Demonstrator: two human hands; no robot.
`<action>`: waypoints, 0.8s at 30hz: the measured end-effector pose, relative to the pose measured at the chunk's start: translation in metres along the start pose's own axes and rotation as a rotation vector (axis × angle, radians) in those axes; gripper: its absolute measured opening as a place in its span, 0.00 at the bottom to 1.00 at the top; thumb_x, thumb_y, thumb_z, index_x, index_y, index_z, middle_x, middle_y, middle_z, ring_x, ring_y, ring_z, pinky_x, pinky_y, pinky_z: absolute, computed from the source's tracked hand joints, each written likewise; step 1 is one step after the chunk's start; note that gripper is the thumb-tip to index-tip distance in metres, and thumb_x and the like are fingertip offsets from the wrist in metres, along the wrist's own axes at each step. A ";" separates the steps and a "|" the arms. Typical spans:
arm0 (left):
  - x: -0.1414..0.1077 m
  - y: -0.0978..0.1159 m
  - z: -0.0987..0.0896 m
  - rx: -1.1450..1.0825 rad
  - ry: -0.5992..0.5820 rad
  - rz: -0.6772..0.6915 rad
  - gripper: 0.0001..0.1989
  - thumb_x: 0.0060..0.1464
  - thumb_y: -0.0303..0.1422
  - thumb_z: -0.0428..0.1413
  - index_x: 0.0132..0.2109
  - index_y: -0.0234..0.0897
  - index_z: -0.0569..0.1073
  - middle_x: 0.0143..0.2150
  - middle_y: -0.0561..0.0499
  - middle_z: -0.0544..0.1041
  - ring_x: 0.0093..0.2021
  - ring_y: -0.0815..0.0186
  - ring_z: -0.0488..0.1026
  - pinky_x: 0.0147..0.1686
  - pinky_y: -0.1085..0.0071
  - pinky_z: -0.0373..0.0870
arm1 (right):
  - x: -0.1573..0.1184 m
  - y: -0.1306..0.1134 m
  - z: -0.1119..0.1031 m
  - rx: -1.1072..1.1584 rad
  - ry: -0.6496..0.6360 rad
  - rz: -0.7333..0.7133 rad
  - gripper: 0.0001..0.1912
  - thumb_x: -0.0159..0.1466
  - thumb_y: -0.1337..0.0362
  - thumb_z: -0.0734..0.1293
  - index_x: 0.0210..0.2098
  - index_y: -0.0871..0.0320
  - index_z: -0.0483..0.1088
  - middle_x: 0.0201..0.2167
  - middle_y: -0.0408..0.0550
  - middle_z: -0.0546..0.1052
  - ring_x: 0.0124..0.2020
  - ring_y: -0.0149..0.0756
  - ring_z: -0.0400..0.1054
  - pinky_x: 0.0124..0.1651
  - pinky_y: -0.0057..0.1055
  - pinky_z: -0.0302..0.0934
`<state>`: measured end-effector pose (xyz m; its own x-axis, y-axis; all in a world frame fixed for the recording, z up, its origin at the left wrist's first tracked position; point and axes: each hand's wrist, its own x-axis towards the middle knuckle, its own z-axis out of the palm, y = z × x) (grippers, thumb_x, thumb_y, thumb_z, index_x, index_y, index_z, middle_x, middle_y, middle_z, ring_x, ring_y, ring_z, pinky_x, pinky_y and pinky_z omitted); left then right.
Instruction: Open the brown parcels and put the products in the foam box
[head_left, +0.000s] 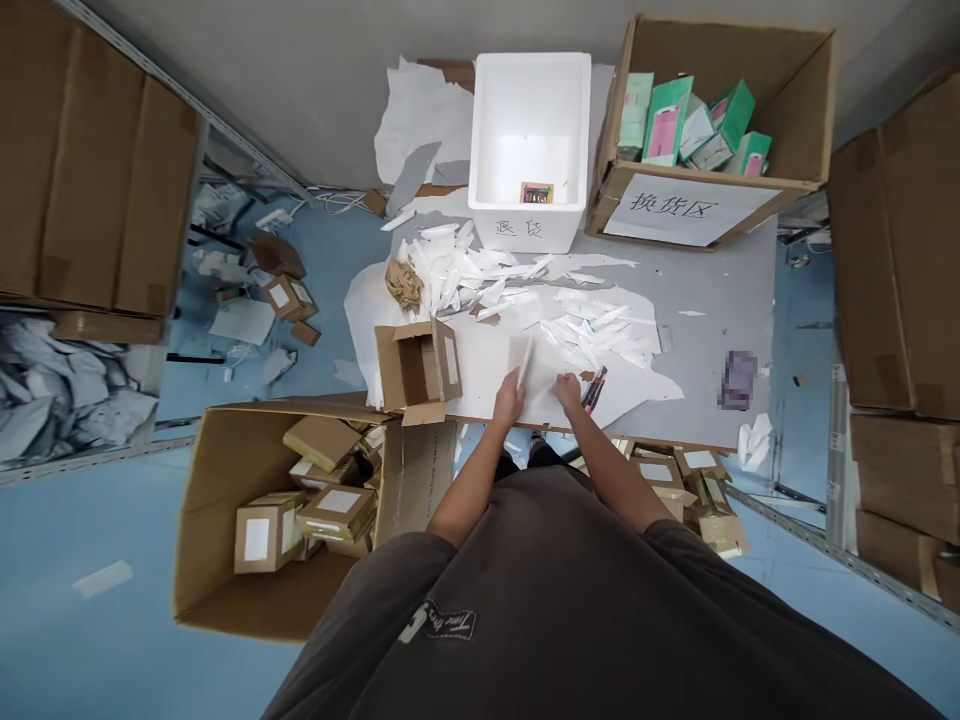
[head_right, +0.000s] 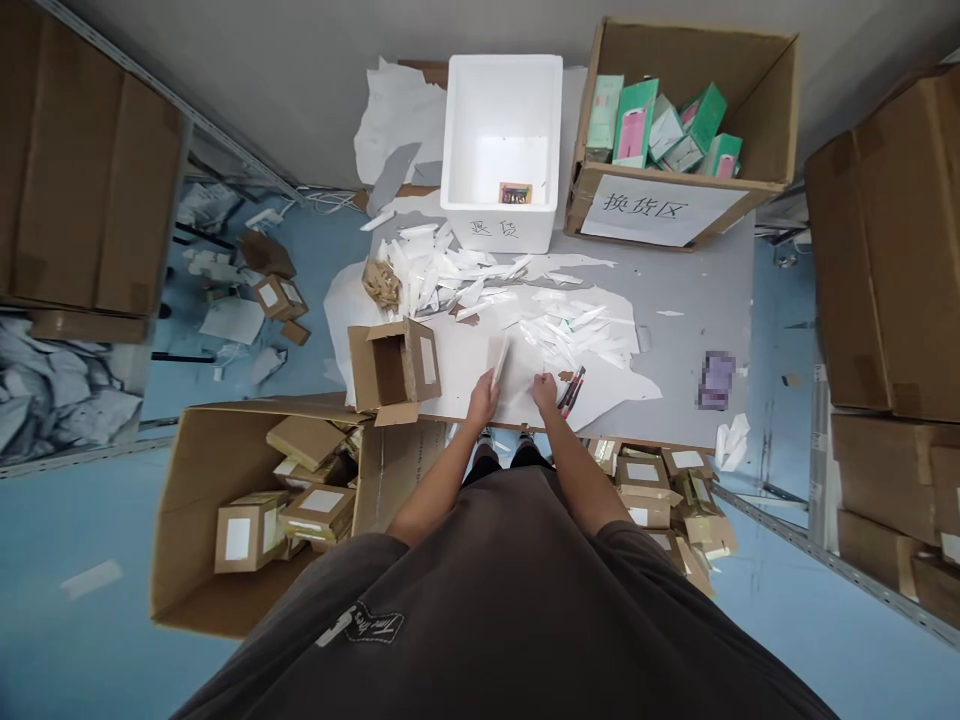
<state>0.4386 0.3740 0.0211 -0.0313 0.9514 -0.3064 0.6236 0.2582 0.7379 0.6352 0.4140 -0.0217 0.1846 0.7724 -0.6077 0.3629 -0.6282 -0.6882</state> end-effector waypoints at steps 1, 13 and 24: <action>-0.003 -0.006 -0.009 -0.034 0.055 -0.031 0.29 0.73 0.30 0.47 0.77 0.34 0.64 0.73 0.37 0.73 0.73 0.55 0.70 0.75 0.55 0.65 | 0.001 -0.002 -0.006 -0.024 0.043 0.025 0.11 0.67 0.50 0.62 0.36 0.50 0.64 0.34 0.50 0.76 0.48 0.50 0.73 0.55 0.42 0.68; -0.008 -0.020 -0.020 0.279 0.164 -0.218 0.32 0.65 0.33 0.57 0.74 0.35 0.69 0.78 0.32 0.64 0.78 0.40 0.57 0.73 0.42 0.63 | 0.005 0.006 -0.036 -0.215 0.158 0.198 0.11 0.66 0.57 0.64 0.44 0.55 0.72 0.46 0.64 0.79 0.56 0.65 0.74 0.63 0.61 0.65; 0.011 0.008 -0.001 0.215 -0.036 -0.259 0.51 0.55 0.26 0.64 0.81 0.28 0.53 0.83 0.23 0.49 0.82 0.28 0.45 0.75 0.33 0.55 | -0.004 0.024 -0.036 -0.164 0.209 0.121 0.17 0.68 0.55 0.60 0.49 0.55 0.74 0.47 0.64 0.79 0.54 0.62 0.74 0.64 0.62 0.64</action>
<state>0.4422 0.3869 0.0239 -0.1850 0.8514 -0.4908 0.7490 0.4454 0.4905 0.6758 0.3995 -0.0215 0.4138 0.7061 -0.5747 0.4667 -0.7065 -0.5320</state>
